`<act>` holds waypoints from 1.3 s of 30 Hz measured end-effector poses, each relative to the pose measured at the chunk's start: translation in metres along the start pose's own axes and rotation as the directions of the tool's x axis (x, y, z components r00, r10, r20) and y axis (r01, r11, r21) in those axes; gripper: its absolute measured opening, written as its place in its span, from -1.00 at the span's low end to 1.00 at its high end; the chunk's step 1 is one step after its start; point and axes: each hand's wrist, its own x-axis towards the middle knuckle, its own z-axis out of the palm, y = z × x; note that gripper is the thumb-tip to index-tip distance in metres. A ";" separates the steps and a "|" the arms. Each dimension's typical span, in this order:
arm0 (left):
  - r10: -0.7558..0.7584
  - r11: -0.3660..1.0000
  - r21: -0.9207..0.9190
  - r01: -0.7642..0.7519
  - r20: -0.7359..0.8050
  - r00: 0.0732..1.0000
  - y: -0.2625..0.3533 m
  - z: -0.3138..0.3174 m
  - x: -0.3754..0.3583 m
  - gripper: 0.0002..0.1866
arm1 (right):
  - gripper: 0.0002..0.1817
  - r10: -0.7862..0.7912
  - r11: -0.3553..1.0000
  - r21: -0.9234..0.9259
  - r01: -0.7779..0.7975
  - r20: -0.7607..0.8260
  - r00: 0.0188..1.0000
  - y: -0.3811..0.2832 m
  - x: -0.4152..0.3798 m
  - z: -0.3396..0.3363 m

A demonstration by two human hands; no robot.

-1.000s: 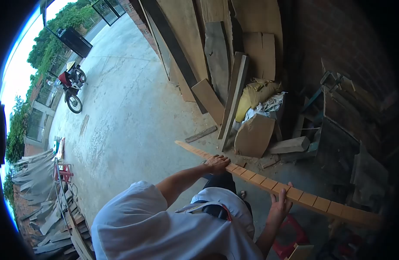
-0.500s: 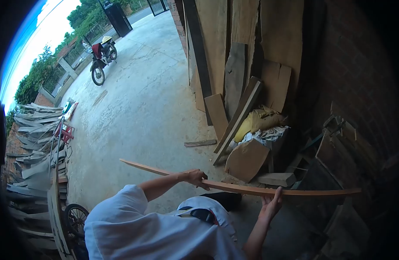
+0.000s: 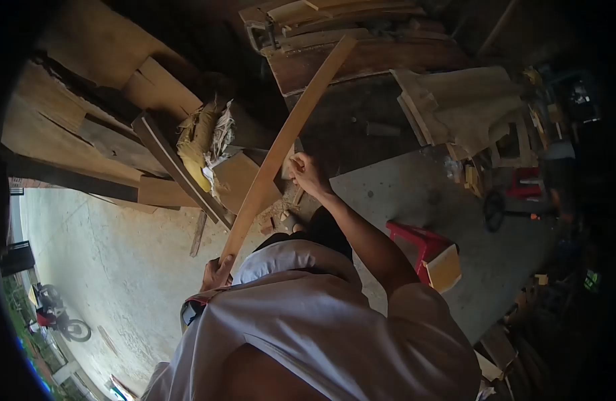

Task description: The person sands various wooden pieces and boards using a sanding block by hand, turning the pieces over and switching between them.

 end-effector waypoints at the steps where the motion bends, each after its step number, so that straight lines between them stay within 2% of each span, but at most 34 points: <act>1: 0.016 1.000 0.027 -0.017 0.033 0.999 0.006 -0.003 -0.002 -0.28 | -0.74 -0.192 0.942 -0.286 0.175 -0.034 0.981 -0.009 -0.007 -0.012; 2: 0.010 1.000 0.024 -0.011 0.012 1.000 0.010 -0.006 -0.005 -0.29 | -0.76 -0.370 0.771 -0.556 0.309 0.003 0.929 -0.015 -0.009 -0.022; 3: 0.000 1.000 0.011 0.000 -0.015 1.000 0.013 -0.007 -0.008 -0.29 | -0.76 -0.370 0.774 -0.559 0.298 -0.016 0.929 -0.015 -0.009 -0.035; 4: 0.005 1.000 0.014 -0.005 -0.004 1.000 0.015 -0.008 -0.010 -0.29 | -0.72 -0.586 0.620 -0.693 0.369 -0.096 0.804 -0.013 -0.010 -0.055; 5: 0.013 0.999 0.043 -0.012 -0.026 1.000 0.017 -0.010 -0.012 -0.30 | -0.66 -0.773 0.438 -0.813 0.385 -0.121 0.623 -0.010 -0.009 -0.075; 7: 0.018 0.998 0.069 -0.014 -0.056 0.998 0.018 -0.009 -0.015 -0.31 | -0.51 -0.760 0.458 -0.855 0.245 -0.234 0.606 -0.009 0.002 -0.117; 9: 0.004 0.992 0.124 0.008 -0.101 0.995 0.018 -0.009 -0.017 -0.32 | -0.43 -0.812 0.298 -0.949 0.100 -0.197 0.549 -0.015 0.011 -0.159; 10: 0.025 0.993 0.121 -0.011 -0.117 0.993 0.013 -0.008 -0.017 -0.32 | -0.43 -0.814 0.303 -0.947 0.104 -0.200 0.545 -0.010 0.020 -0.179; 12: 0.025 0.991 0.134 -0.008 -0.121 0.992 0.001 -0.006 -0.016 -0.32 | -0.40 -0.756 0.229 -0.973 -0.014 -0.188 0.627 0.005 0.035 -0.211; 13: 0.022 0.990 0.141 -0.004 -0.121 0.992 0.001 -0.005 -0.014 -0.32 | -0.40 -0.757 0.233 -0.972 -0.019 -0.193 0.625 0.007 0.038 -0.220; 14: -0.017 0.963 0.264 0.051 -0.129 0.992 0.025 -0.007 -0.020 -0.31 | -0.42 -0.687 0.285 -0.958 0.038 -0.177 0.704 0.008 0.040 -0.227; 15: -0.015 0.962 0.270 0.049 -0.126 0.992 0.035 -0.008 -0.024 -0.31 | -0.45 -0.612 0.344 -0.935 0.088 -0.152 0.776 0.010 0.043 -0.232; 18: -0.062 0.967 0.243 0.080 -0.079 0.995 0.044 -0.008 -0.023 -0.30 | -0.53 -0.543 0.349 -0.936 0.040 -0.167 0.823 -0.002 0.032 -0.224; 19: -0.060 0.966 0.247 0.077 -0.075 0.995 0.044 -0.007 -0.022 -0.30 | -0.53 -0.542 0.351 -0.936 0.034 -0.173 0.823 0.000 0.030 -0.221; 21: -0.057 0.969 0.236 0.078 -0.093 0.994 0.043 -0.005 -0.021 -0.29 | -0.56 -0.647 0.422 -0.892 0.162 -0.171 0.743 0.001 0.033 -0.216; 22: -0.056 0.968 0.238 0.077 -0.095 0.994 0.043 -0.006 -0.019 -0.29 | -0.53 -0.616 0.499 -0.848 0.178 -0.202 0.761 -0.003 0.035 -0.213; 23: -0.071 0.959 0.267 0.090 -0.082 0.994 0.042 -0.007 -0.018 -0.27 | -0.53 -0.616 0.502 -0.846 0.178 -0.205 0.761 -0.005 0.043 -0.210; 26: -0.065 0.960 0.267 0.079 -0.061 0.996 0.045 -0.006 -0.021 -0.24 | -0.54 -0.410 0.820 -0.547 0.167 -0.359 0.839 -0.026 0.067 -0.199; 27: -0.039 0.971 0.233 0.052 -0.059 0.998 0.047 -0.006 -0.023 -0.22 | -0.54 -0.408 0.824 -0.542 0.166 -0.364 0.837 -0.029 0.078 -0.195; 29: -0.058 0.964 0.252 0.081 -0.094 0.994 0.025 -0.007 -0.019 -0.21 | -0.52 -0.609 0.698 -0.658 0.283 -0.338 0.717 -0.036 0.102 -0.192; 31: -0.077 0.959 0.262 0.112 -0.142 0.987 0.003 -0.004 -0.019 -0.19 | -0.54 -0.597 0.726 -0.612 0.313 -0.336 0.729 -0.043 0.126 -0.194; 33: -0.038 0.978 0.188 0.087 -0.250 0.968 -0.007 0.000 -0.021 -0.18 | -0.55 -0.513 0.821 -0.489 0.294 -0.407 0.755 -0.058 0.143 -0.190; 34: -0.055 0.977 0.194 0.092 -0.191 0.980 0.016 -0.001 -0.024 -0.16 | -0.53 -0.538 0.819 -0.462 0.339 -0.418 0.732 -0.066 0.147 -0.188; 35: -0.053 0.977 0.191 0.092 -0.204 0.978 0.036 -0.003 -0.027 -0.16 | -0.53 -0.545 0.816 -0.459 0.351 -0.411 0.731 -0.070 0.156 -0.186; 37: -0.129 0.958 0.246 0.147 -0.087 0.988 0.066 -0.002 -0.027 -0.14 | -0.46 -0.617 0.732 -0.594 0.334 -0.371 0.693 -0.078 0.177 -0.190; 38: -0.123 0.959 0.248 0.135 -0.061 0.990 0.075 -0.001 -0.024 -0.12 | -0.54 -0.647 0.690 -0.648 0.322 -0.352 0.677 -0.084 0.186 -0.192; 39: -0.125 0.960 0.246 0.137 -0.062 0.990 0.083 0.002 -0.023 -0.12 | -0.54 -0.646 0.689 -0.648 0.323 -0.350 0.678 -0.089 0.195 -0.194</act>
